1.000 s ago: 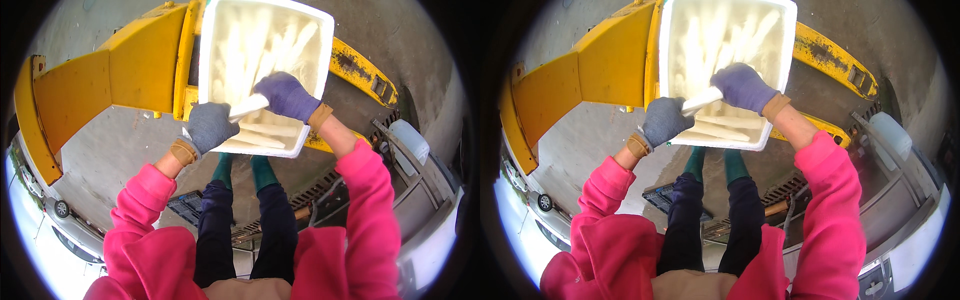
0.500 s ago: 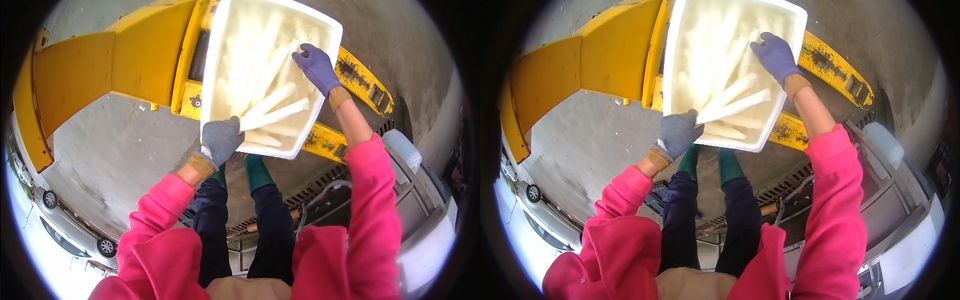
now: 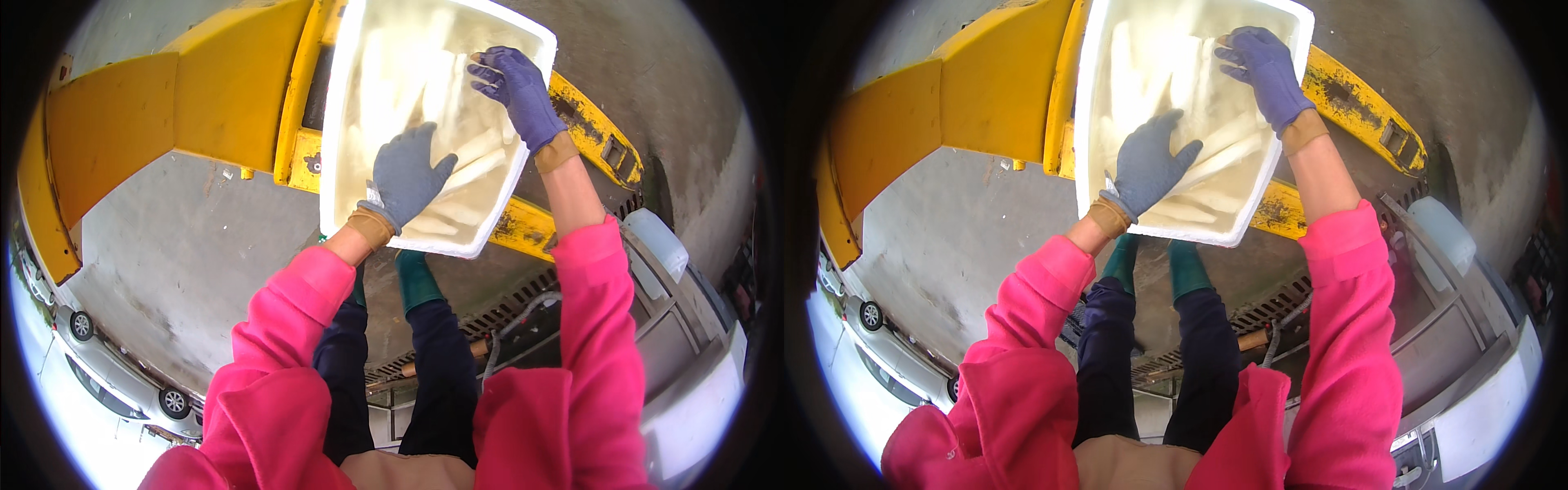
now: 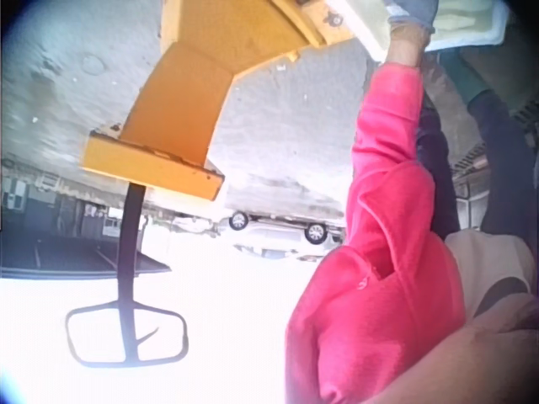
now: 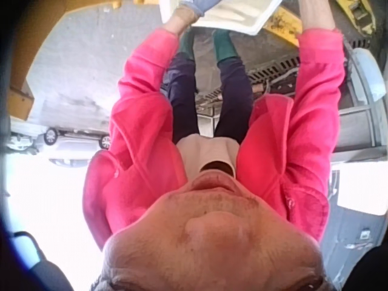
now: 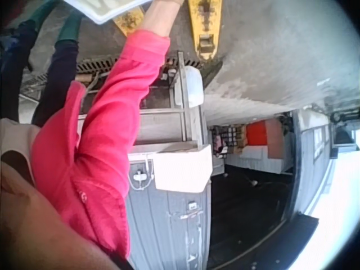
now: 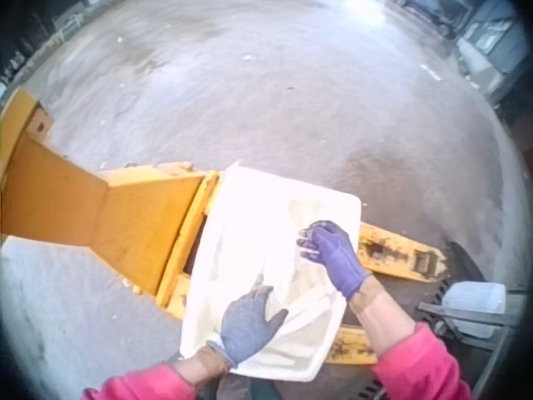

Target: The person washes peeled white vegetable sticks in a metal bowl under running water at an outdoor sink, then transfers them into a white styrofoam container. The person handles the vegetables by hand and uses both hands to move them between the bowl and the container.

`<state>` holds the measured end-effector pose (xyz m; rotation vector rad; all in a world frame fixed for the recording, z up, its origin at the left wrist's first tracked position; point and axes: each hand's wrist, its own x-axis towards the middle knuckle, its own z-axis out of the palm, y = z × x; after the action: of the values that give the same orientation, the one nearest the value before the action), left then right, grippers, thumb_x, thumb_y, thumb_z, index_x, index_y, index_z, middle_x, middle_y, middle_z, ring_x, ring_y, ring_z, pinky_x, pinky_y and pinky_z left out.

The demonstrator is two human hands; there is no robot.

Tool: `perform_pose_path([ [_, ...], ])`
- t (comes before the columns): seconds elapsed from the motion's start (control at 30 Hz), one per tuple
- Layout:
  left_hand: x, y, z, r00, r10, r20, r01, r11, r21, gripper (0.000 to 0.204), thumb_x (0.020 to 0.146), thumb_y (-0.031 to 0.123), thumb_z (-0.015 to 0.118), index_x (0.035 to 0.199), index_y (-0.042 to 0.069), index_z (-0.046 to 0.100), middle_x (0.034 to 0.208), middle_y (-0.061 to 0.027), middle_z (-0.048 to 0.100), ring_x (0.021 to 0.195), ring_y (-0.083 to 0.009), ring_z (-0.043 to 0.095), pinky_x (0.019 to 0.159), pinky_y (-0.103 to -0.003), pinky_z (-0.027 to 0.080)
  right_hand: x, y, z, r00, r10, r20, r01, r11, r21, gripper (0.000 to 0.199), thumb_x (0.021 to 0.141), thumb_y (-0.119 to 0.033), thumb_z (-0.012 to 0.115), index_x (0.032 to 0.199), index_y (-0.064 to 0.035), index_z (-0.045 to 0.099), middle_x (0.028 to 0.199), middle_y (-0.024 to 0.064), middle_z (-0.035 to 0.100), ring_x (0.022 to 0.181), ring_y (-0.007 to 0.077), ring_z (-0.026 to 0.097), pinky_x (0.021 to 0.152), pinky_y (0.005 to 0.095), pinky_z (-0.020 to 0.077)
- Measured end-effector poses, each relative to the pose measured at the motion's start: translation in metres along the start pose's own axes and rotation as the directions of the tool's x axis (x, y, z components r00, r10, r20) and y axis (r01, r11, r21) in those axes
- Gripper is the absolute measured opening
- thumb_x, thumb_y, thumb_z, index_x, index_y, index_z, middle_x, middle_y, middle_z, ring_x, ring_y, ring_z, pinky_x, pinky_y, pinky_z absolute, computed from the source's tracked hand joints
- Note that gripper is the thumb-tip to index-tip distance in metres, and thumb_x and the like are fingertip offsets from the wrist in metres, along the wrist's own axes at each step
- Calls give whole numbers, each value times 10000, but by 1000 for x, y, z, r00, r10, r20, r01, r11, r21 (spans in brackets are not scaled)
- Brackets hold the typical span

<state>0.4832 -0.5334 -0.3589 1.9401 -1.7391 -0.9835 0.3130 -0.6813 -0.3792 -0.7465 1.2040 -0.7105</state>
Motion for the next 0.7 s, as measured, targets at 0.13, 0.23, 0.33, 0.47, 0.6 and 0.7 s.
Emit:
perform_pose_path([
  [0.13,13,3,7,999,-19,35,19,1000,-12,494,858,318,649,1240,18,562,1083,-190,642,961,-356,626,834,-457,485,10,27,23,984,-63,-167,-70,726,-684,655,856,-300,709,1363,48,484,1283,171,589,1186,264,557,984,296,454],
  [0.23,6,0,11,1000,-19,13,18,998,53,485,853,270,665,1261,27,564,1128,-198,643,1015,-370,616,907,-439,480,8,54,31,990,41,-138,-87,935,-343,615,871,-327,704,1329,39,518,1087,126,647,975,212,609,864,283,491],
  [0.33,1,-5,16,993,57,-102,-58,998,-4,501,850,260,667,1278,29,546,1161,-195,630,1050,-374,598,933,-445,461,4,52,32,986,161,-40,-164,981,-107,438,922,-342,666,1187,-2,593,881,66,634,784,166,597,739,286,499],
  [0.47,5,-2,24,999,0,-39,-4,993,-117,452,859,261,668,1224,17,558,1101,-208,648,989,-378,621,876,-448,485,-8,15,44,1000,-23,-17,26,971,239,360,988,-432,567,835,-107,544,658,1,491,611,157,500,605,310,448],
  [0.6,11,8,24,964,-206,167,252,908,-336,360,864,282,659,1105,22,597,943,-212,667,868,-377,647,780,-457,505,3,-39,36,998,-46,50,18,887,462,477,936,-570,571,759,-133,498,613,-6,434,568,164,438,580,341,416],
  [0.7,10,12,20,945,-269,188,322,869,-375,312,861,315,647,992,32,630,813,-208,667,778,-383,654,716,-468,511,17,-51,30,999,13,-36,7,876,483,527,873,-671,549,727,-169,477,557,-4,413,501,176,452,505,344,407],
])
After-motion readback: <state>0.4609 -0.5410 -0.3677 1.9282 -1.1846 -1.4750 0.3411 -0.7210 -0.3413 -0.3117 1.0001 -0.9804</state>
